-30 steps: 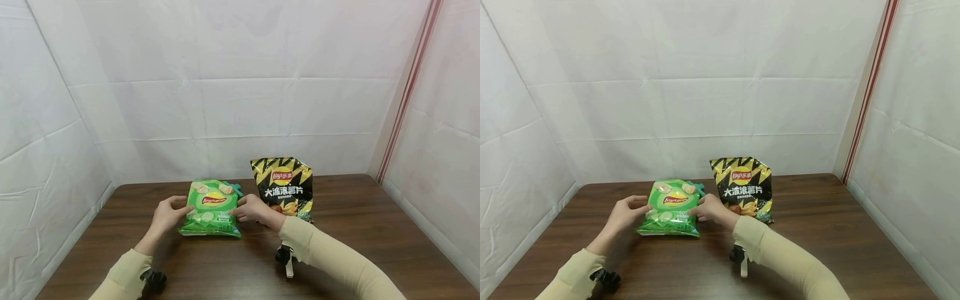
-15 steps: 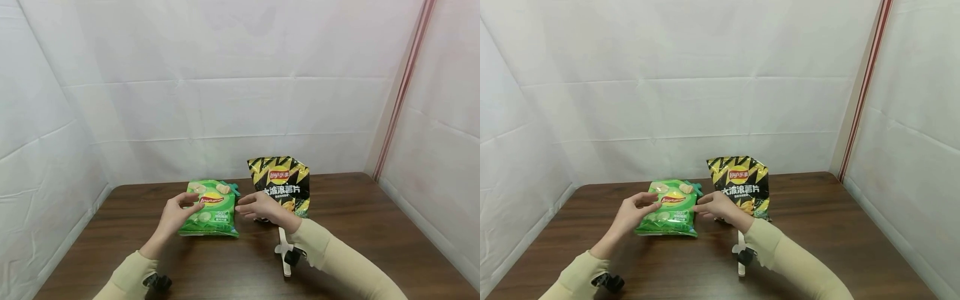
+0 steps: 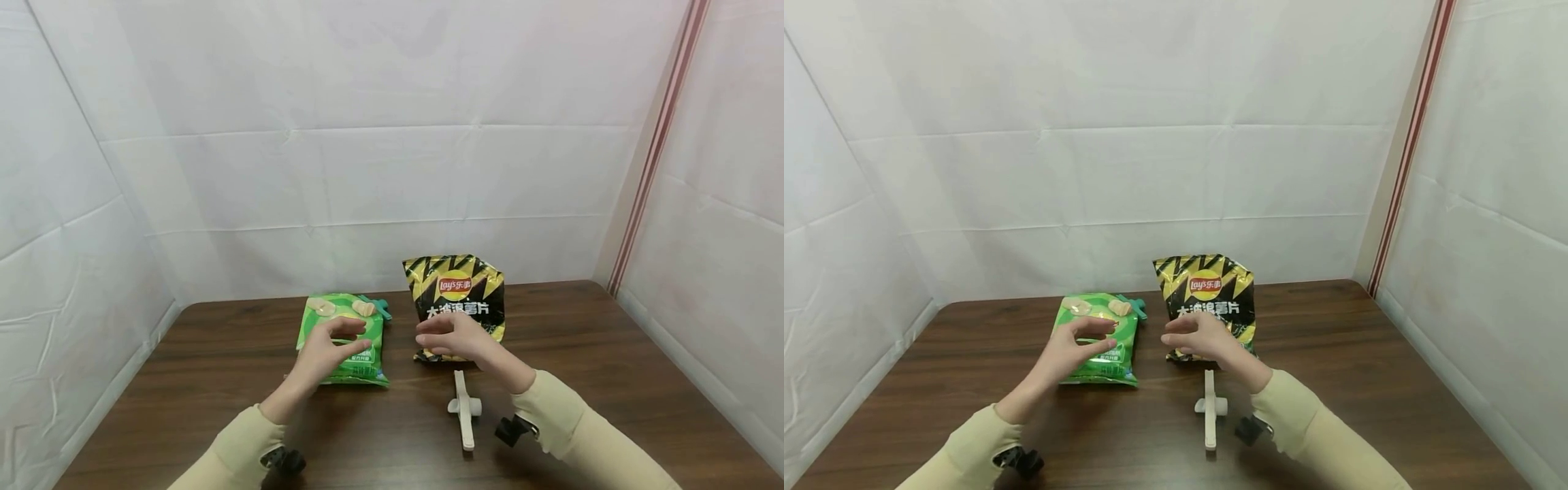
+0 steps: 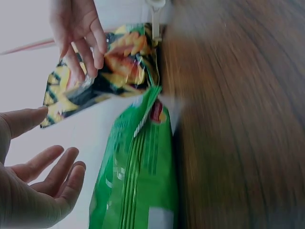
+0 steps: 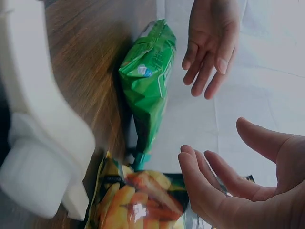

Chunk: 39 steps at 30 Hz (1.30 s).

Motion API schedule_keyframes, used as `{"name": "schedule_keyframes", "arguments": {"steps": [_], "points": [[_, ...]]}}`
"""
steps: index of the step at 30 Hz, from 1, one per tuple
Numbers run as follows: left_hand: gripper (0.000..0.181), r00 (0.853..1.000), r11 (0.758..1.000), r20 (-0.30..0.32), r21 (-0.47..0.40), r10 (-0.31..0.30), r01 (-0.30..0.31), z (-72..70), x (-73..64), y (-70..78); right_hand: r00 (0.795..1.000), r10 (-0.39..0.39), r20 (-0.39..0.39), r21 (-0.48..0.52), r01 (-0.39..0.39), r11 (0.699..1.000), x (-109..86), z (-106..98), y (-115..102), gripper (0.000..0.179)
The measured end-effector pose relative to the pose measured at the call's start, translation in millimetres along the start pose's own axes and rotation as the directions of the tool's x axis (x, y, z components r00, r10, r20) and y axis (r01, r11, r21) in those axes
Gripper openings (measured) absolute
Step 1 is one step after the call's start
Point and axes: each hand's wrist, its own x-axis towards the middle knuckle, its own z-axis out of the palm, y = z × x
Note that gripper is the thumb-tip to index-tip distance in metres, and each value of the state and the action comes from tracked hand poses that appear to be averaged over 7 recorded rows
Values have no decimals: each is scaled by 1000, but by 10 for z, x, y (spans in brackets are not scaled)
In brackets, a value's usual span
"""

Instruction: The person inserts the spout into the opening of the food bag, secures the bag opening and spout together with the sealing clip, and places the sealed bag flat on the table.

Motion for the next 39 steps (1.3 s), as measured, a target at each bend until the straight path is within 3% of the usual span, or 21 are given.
{"name": "schedule_keyframes", "arguments": {"steps": [8,16,28,39], "points": [[32,998,1000,52,7,19,-20,291,23,31,1000,-5,-1,69,5,998,-116,-122,194,44],[32,990,998,133,12,53,-55,493,22,75,999,19,-32,18,-19,1000,-277,-222,303,46],[40,962,998,267,12,57,-62,649,58,69,996,55,-71,-53,-59,997,-514,-325,574,47],[39,950,996,308,54,57,-77,737,97,46,994,106,-13,-38,-106,994,-659,-375,810,50]]}}
